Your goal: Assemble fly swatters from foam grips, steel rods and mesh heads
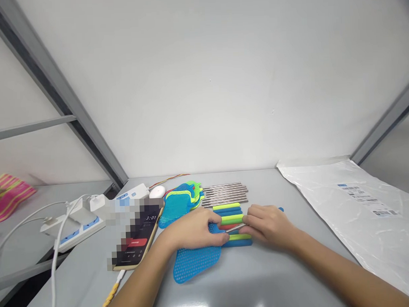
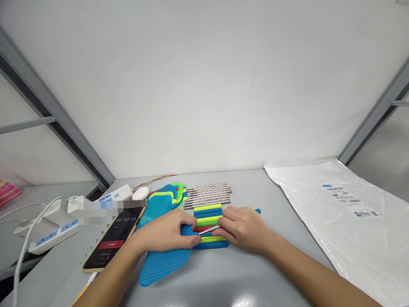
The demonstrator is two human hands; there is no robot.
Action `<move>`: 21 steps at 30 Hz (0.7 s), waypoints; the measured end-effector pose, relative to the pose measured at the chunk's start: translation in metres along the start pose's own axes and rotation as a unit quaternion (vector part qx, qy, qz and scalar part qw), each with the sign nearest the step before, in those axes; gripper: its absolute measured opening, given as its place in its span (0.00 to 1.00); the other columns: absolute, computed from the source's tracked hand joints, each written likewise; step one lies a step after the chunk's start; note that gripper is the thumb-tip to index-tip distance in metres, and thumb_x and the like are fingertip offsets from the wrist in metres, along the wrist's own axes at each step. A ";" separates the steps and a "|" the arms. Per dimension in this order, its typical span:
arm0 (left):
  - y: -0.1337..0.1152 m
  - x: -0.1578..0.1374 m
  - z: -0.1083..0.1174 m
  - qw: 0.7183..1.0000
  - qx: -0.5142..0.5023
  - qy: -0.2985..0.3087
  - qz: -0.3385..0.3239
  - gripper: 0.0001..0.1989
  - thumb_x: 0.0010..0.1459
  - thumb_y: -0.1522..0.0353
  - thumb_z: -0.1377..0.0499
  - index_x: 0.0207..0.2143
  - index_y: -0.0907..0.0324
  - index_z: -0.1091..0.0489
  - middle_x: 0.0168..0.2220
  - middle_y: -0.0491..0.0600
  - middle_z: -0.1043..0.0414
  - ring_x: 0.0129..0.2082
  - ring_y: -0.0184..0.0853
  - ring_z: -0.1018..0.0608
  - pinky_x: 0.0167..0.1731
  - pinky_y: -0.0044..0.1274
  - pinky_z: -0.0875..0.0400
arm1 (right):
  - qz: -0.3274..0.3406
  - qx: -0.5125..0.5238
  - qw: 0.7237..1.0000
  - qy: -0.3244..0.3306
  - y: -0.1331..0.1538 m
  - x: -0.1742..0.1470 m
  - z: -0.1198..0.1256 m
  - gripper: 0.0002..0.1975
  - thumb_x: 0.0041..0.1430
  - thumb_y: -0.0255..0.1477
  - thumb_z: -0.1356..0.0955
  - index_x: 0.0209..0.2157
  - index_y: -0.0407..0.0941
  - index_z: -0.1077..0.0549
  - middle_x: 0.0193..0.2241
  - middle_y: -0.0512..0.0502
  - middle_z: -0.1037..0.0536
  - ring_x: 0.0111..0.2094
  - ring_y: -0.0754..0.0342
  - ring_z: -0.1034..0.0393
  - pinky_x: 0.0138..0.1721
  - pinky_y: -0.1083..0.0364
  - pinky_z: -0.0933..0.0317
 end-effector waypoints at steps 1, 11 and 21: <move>0.000 -0.001 0.001 1.000 -0.002 0.002 0.001 0.18 0.55 0.54 0.44 0.23 0.59 0.36 0.23 0.41 0.38 0.24 0.28 0.37 0.23 0.23 0.50 | -0.002 0.000 1.000 -0.002 0.000 0.000 0.001 0.12 0.65 0.34 0.37 0.29 0.44 0.30 0.22 0.52 0.35 0.25 0.58 0.44 0.25 0.56 0.57; -0.006 -0.001 0.000 1.000 -0.001 0.004 0.009 0.18 0.53 0.54 0.43 0.22 0.59 0.37 0.20 0.40 0.43 0.21 0.27 0.40 0.21 0.23 0.53 | 0.002 -0.003 1.000 0.017 0.002 -0.001 -0.005 0.14 0.66 0.36 0.38 0.28 0.44 0.31 0.23 0.52 0.35 0.25 0.58 0.44 0.24 0.55 0.57; -0.022 0.006 -0.011 0.999 0.009 -0.032 -0.020 0.19 0.54 0.52 0.44 0.24 0.59 0.34 0.20 0.42 0.37 0.22 0.28 0.37 0.22 0.24 0.52 | 0.030 0.010 0.999 0.023 0.019 0.003 -0.007 0.13 0.67 0.35 0.40 0.35 0.44 0.28 0.24 0.50 0.31 0.27 0.57 0.38 0.25 0.56 0.51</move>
Point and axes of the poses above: each hand's wrist, its own x-axis towards the middle knuckle, its own z-axis out of the back of the hand, y = z × x, the point moved 9 cm from there along x, towards the middle knuckle
